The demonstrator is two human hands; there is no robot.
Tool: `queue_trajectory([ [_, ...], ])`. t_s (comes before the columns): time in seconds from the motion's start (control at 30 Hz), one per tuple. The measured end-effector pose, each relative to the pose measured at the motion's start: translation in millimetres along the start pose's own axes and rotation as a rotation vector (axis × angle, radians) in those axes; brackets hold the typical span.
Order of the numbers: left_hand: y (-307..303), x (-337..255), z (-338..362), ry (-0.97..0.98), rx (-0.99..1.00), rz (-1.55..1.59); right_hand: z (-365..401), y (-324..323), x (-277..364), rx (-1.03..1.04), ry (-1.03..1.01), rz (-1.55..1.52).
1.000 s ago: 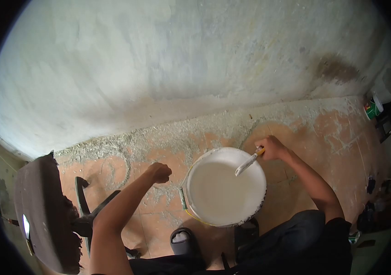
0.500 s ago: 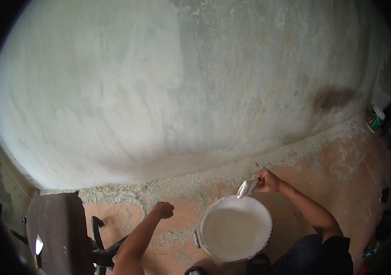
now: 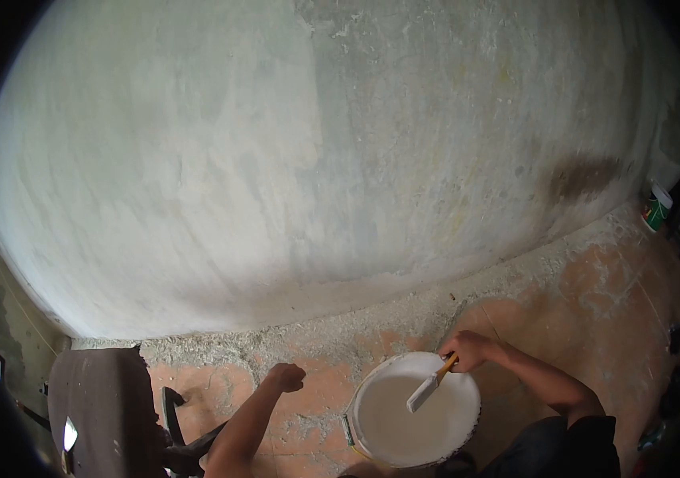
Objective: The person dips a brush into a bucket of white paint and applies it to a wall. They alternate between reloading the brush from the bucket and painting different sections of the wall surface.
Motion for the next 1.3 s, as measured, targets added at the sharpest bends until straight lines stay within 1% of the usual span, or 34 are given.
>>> queue_trajectory([
  [0.03,-9.3,-3.2,1.8,0.005,-0.028,0.016,1.4,-4.6,1.1,-0.035,0.001,-0.061],
  [0.07,-18.5,-6.6,4.3,0.016,-0.1,0.029,1.2,-11.2,4.5,-0.026,0.002,-0.059],
  [0.1,-32.3,-11.0,5.6,0.028,-0.17,0.043,-2.0,-25.5,8.2,-0.061,0.059,-0.191],
  [0.13,-40.9,-11.6,-0.2,0.015,-0.183,0.041,-4.4,-38.4,10.3,-0.093,0.119,-0.325],
  [0.17,-50.5,-12.7,-3.5,0.032,-0.229,0.053,-6.7,-48.2,10.8,-0.083,0.123,-0.326],
  [0.23,-75.0,-22.3,-4.2,0.064,-0.272,0.042,-13.3,-69.7,9.4,-0.208,0.098,-0.607],
  [0.27,-87.8,-24.4,-8.0,0.064,-0.27,0.042,-18.9,-75.9,10.1,-0.207,0.099,-0.608],
  [0.33,-110.9,-28.0,-10.3,0.082,-0.322,0.019,-31.7,-95.0,11.0,-0.427,0.093,-0.925],
  [0.37,-117.5,-27.1,-12.2,0.079,-0.321,0.016,-40.6,-107.1,13.9,-0.428,0.091,-0.928],
  [0.47,-143.9,-17.9,-23.3,0.04,-0.456,0.164,-73.3,-157.7,18.1,-0.675,-0.015,-0.868],
  [0.5,-147.2,-18.1,-27.8,0.04,-0.467,0.156,-86.3,-174.2,17.4,-0.745,-0.04,-0.853],
  [0.57,-147.6,-13.4,-39.8,0.084,-0.658,0.598,-113.0,-212.7,21.2,-0.899,-0.061,-0.815],
  [0.6,-138.0,-9.4,-51.7,0.112,-0.708,0.706,-126.4,-232.1,24.8,-0.993,-0.073,-0.833],
  [0.63,-124.9,-7.6,-60.6,0.134,-0.715,0.717,-138.4,-250.6,28.2,-1.075,-0.083,-0.842],
  [0.7,-93.4,-0.6,-78.2,0.117,-0.565,0.574,-157.7,-281.9,30.5,-1.101,-0.03,-0.858],
  [0.73,-80.2,7.3,-83.1,0.13,-0.562,0.594,-166.8,-294.9,34.0,-1.088,-0.02,-0.842],
  [0.8,-52.6,20.0,-86.2,0.147,-0.504,0.54,-184.9,-317.5,40.9,-1.138,-0.031,-0.969],
  [0.83,-48.1,22.9,-84.2,0.144,-0.509,0.547,-193.4,-327.1,43.2,-1.131,-0.037,-0.968],
  [0.9,-45.4,30.1,-83.2,-0.016,-0.433,0.618,-203.9,-341.0,46.3,-1.065,-0.026,-1.1],
  [1.03,-39.7,21.8,-79.8,-0.054,-0.359,0.552,-211.9,-343.9,49.6,-1.031,0.013,-1.119],
  [1.07,-36.9,18.2,-81.9,-0.039,-0.351,0.52,-214.7,-341.5,50.3,-1.032,0.013,-1.123],
  [1.13,-31.4,14.2,-91.9,-0.006,-0.313,0.447,-221.7,-333.2,49.1,-1.017,0.089,-1.121],
  [1.23,-35.6,6.6,-93.1,-0.004,-0.331,0.448,-226.6,-320.7,46.2,-1.006,0.117,-1.128],
  [1.3,-41.9,3.0,-91.0,-0.018,-0.308,0.458,-227.5,-306.7,44.8,-0.993,0.146,-1.14],
])
Point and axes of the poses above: each hand's wrist, its own z-axis away from the middle knuckle, its own y-axis out of the palm, x = y × z, the point moved 3 cm from there along -z, towards the middle knuckle, and after that the axes turned 15 degrees about z, right-handed, at the moved point
